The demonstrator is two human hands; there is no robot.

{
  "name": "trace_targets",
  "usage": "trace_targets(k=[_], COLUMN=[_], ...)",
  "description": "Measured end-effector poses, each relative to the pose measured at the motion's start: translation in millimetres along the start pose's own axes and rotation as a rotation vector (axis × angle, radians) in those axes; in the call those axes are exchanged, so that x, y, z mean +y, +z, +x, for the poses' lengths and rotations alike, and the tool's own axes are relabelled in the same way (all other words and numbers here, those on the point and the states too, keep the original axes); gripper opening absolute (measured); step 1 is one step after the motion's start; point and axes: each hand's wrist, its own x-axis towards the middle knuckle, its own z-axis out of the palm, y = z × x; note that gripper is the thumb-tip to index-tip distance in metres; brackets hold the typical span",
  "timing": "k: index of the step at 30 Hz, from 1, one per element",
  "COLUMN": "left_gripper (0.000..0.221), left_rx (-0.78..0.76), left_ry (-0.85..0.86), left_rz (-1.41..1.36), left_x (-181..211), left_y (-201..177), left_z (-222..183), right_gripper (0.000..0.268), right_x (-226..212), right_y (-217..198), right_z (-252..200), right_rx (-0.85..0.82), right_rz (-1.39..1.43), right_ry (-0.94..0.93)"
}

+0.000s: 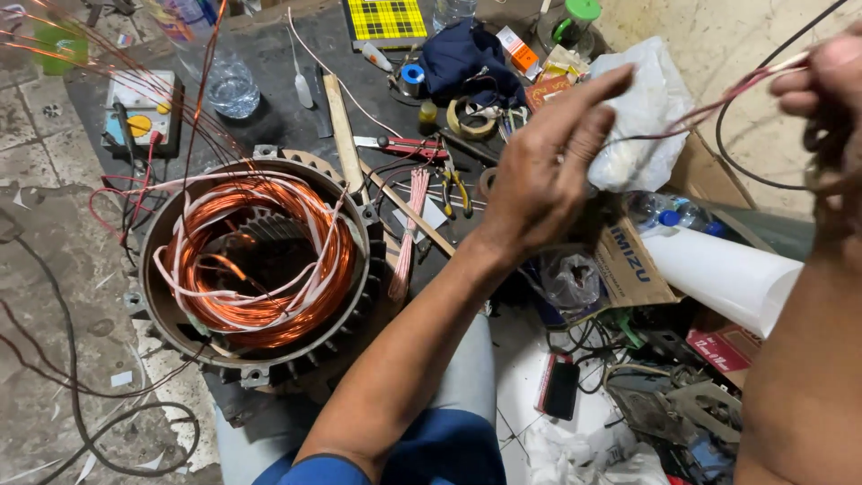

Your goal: Stripping, twisting, and cutting copper wires to repair or assemble an electric motor stator.

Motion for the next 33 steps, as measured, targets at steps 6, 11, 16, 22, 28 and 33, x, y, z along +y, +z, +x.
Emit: trace_targets(k=[6, 11, 16, 22, 28, 33], left_gripper=[0.049, 0.031, 0.033, 0.028, 0.03, 0.029], left_rx=[-0.112, -0.202, -0.27, -0.255, -0.278, -0.262], left_ry=[0.034, -0.157, -0.516, -0.669, -0.65, -0.671], left_rz=[0.201, -0.122, -0.507, -0.941, -1.001, -1.172], left_x=[32, 51, 37, 28, 36, 33], left_y=[-4, -40, -62, -81, -93, -96], left_z=[-12, -45, -95, -123, -141, -155], right_gripper=[0.013, 0.012, 0.01, 0.012, 0.013, 0.011], right_x=[-101, -110, -106, -87, -72, -68], right_y=[62, 80, 95, 125, 150, 169], right_z=[-77, -85, -78, -57, -47, -46], right_rx=[-0.181, -0.171, -0.199, -0.22, -0.257, -0.288], right_rz=[0.155, 0.075, 0.126, 0.241, 0.331, 0.308], right_ry=[-0.248, -0.288, -0.268, -0.195, -0.233, -0.132])
